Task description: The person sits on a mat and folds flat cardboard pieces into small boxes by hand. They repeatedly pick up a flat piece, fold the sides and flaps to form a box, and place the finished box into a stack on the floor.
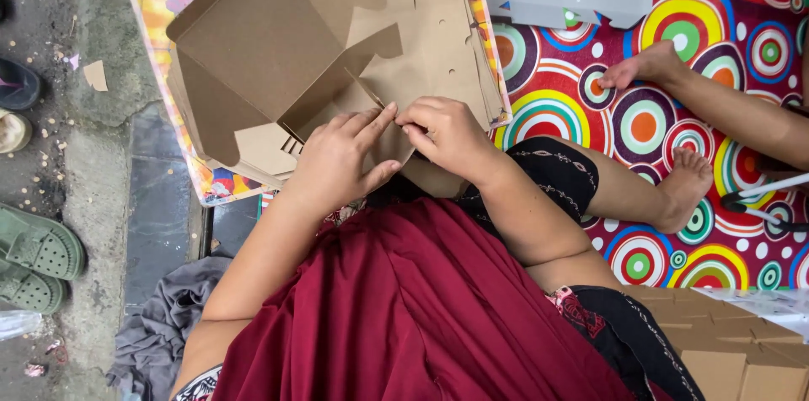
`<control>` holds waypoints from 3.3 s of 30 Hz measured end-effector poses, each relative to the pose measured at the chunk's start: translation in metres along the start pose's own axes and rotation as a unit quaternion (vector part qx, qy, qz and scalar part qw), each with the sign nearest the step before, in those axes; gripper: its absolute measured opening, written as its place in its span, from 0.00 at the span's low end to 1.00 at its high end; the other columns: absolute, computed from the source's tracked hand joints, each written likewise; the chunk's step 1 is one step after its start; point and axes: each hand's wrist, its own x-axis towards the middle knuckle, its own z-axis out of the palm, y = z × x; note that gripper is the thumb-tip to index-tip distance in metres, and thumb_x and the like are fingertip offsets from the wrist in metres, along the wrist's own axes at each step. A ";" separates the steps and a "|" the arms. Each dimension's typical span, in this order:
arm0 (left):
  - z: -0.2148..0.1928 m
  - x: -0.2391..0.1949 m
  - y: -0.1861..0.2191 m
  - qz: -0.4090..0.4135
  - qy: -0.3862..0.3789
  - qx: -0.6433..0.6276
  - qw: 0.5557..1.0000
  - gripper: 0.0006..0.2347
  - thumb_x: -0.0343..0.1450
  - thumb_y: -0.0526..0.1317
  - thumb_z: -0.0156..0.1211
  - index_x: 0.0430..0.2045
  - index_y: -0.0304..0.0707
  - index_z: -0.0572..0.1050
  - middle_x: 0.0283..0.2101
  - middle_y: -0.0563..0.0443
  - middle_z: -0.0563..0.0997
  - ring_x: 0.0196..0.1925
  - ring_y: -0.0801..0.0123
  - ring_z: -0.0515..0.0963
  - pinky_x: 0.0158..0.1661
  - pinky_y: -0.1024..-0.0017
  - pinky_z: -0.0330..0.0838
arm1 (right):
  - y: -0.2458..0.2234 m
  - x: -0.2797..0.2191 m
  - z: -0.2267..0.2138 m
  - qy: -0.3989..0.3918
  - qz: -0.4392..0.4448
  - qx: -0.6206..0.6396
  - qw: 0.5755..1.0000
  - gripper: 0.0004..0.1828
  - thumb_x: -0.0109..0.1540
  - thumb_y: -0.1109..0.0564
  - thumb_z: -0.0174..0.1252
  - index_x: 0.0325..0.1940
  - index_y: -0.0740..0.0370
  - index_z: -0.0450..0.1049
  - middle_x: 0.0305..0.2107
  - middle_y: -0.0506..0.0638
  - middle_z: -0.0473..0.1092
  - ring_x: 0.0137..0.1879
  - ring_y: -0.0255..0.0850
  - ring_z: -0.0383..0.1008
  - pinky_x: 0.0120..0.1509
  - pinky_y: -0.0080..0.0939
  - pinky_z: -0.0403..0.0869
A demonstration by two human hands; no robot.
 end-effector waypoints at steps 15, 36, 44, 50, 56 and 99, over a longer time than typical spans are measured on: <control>-0.020 -0.008 -0.002 0.016 -0.076 -0.062 0.995 0.35 0.69 0.56 0.65 0.70 0.39 0.62 0.66 0.41 0.74 0.69 0.44 0.70 0.56 0.55 0.71 | 0.027 0.055 0.014 0.094 0.101 0.082 0.987 0.11 0.63 0.64 0.61 0.48 0.57 0.71 0.32 0.49 0.74 0.38 0.39 0.77 0.44 0.35 0.79; -0.007 -0.006 -0.001 -0.016 -0.076 0.001 0.997 0.36 0.69 0.58 0.63 0.72 0.44 0.61 0.66 0.46 0.75 0.69 0.47 0.70 0.48 0.49 0.74 | 0.006 0.067 0.018 0.059 -0.036 0.027 0.997 0.08 0.59 0.69 0.57 0.30 0.59 0.72 0.22 0.45 0.69 0.27 0.37 0.65 0.32 0.38 0.63; -0.013 -0.009 0.006 -0.010 -0.033 -0.018 0.999 0.32 0.69 0.52 0.64 0.69 0.43 0.66 0.63 0.44 0.76 0.61 0.46 0.77 0.51 0.45 0.75 | 0.011 0.024 0.005 0.034 -0.073 0.110 0.991 0.02 0.65 0.63 0.62 0.38 0.60 0.79 0.35 0.54 0.76 0.41 0.52 0.79 0.47 0.48 0.76; -0.024 -0.068 -0.005 0.227 0.489 -0.037 0.841 0.14 0.74 0.47 0.61 0.39 0.32 0.75 0.36 0.40 0.75 0.30 0.53 0.79 0.30 0.59 0.79 | 0.000 0.039 -0.010 0.210 -0.106 0.049 0.971 0.04 0.66 0.64 0.54 0.36 0.67 0.72 0.35 0.56 0.70 0.44 0.51 0.69 0.53 0.49 0.69; -0.056 -0.082 -0.032 -0.055 0.482 -0.125 0.866 0.15 0.76 0.37 0.58 0.53 0.24 0.69 0.51 0.32 0.74 0.50 0.49 0.74 0.41 0.63 0.71 | 0.011 0.073 -0.025 0.195 -0.115 -0.001 0.974 0.11 0.67 0.63 0.58 0.53 0.65 0.76 0.44 0.55 0.75 0.51 0.51 0.74 0.57 0.48 0.72; 0.018 -0.083 -0.015 -0.052 0.321 -0.270 0.906 0.22 0.66 0.28 0.74 0.54 0.34 0.76 0.58 0.35 0.69 0.41 0.49 0.86 0.44 0.59 0.85 | 0.015 0.014 0.011 0.045 -0.027 0.142 0.988 0.34 0.56 0.73 0.70 0.66 0.64 0.72 0.48 0.59 0.76 0.52 0.46 0.76 0.61 0.47 0.74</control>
